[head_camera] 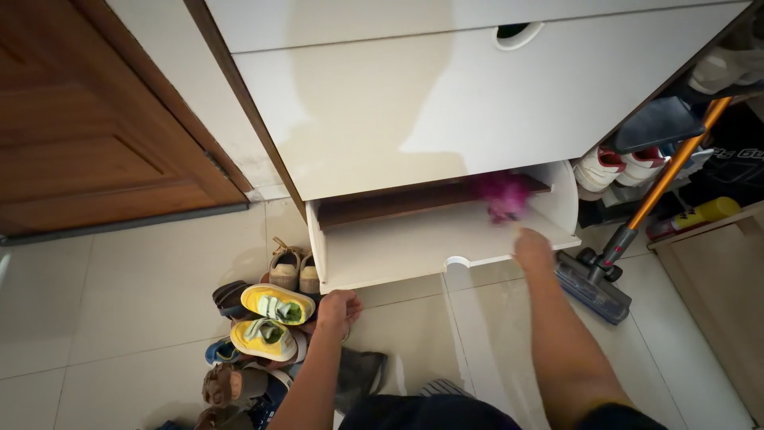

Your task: The person removes multiple pairs of shoes from a white shoe cabinet, places them on the floor, and then uses a feather duster to clean the empty shelves before returning the shoes to the cabinet.

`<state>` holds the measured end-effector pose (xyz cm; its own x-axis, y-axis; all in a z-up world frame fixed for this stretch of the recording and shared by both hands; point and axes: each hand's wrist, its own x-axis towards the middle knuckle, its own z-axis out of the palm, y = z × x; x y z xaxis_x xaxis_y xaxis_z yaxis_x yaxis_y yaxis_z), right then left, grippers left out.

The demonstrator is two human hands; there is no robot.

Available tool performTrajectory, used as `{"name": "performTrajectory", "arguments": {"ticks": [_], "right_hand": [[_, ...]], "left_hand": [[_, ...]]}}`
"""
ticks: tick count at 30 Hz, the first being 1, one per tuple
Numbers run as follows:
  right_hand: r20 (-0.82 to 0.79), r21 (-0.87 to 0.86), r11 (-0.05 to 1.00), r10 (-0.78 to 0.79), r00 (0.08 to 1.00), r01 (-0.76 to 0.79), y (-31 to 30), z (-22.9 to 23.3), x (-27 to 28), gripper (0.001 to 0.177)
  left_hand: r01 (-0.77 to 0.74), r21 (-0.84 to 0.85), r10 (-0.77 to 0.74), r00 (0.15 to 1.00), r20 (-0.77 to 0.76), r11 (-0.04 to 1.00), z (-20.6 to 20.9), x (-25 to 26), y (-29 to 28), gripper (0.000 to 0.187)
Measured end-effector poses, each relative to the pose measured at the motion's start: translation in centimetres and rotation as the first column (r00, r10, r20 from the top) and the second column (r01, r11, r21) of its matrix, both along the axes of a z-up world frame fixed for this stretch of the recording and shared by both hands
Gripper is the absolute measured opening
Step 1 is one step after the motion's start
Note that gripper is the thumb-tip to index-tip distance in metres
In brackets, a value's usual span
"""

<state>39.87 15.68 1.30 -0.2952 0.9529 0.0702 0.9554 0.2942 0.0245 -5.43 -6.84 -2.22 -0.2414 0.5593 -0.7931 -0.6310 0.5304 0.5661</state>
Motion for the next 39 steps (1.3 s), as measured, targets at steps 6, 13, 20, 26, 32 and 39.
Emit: {"name": "performTrajectory", "arguments": {"ticks": [6, 13, 20, 26, 32, 39], "right_hand": [[-0.355, -0.199, 0.859, -0.512, 0.782, 0.472, -8.8, -0.7, 0.8, 0.041], [-0.588, -0.782, 0.505, -0.793, -0.161, 0.366, -15.3, -2.9, -8.0, 0.038], [-0.244, -0.954, 0.253, -0.967, -0.077, -0.159, -21.4, -4.4, -21.6, 0.036], [-0.448, -0.875, 0.337, -0.836, 0.317, -0.347, -20.3, -5.2, -34.3, 0.047], [-0.568, -0.684, 0.671, -0.244, 0.786, -0.286, -8.0, -7.7, -25.3, 0.061], [-0.107, -0.269, 0.936, 0.206, 0.973, -0.228, 0.5, -6.8, -2.7, 0.073]], "left_hand": [[0.053, 0.034, -0.052, 0.999, -0.016, 0.998, 2.1, 0.3, 2.0, 0.012], [0.007, 0.003, -0.007, 0.999, -0.044, 1.0, -0.5, -1.6, 0.4, 0.013], [-0.004, -0.035, 0.004, 1.0, -0.008, 0.999, -1.3, -3.3, -1.5, 0.014], [0.007, -0.054, -0.01, 0.999, -0.048, 0.999, -4.3, -3.3, -2.0, 0.016], [-0.045, -0.036, 0.047, 0.997, 0.067, 0.998, -5.6, -0.8, -1.5, 0.013], [0.115, -0.152, -0.116, 0.993, 0.004, 0.982, -4.3, 5.2, 1.6, 0.012]]}}
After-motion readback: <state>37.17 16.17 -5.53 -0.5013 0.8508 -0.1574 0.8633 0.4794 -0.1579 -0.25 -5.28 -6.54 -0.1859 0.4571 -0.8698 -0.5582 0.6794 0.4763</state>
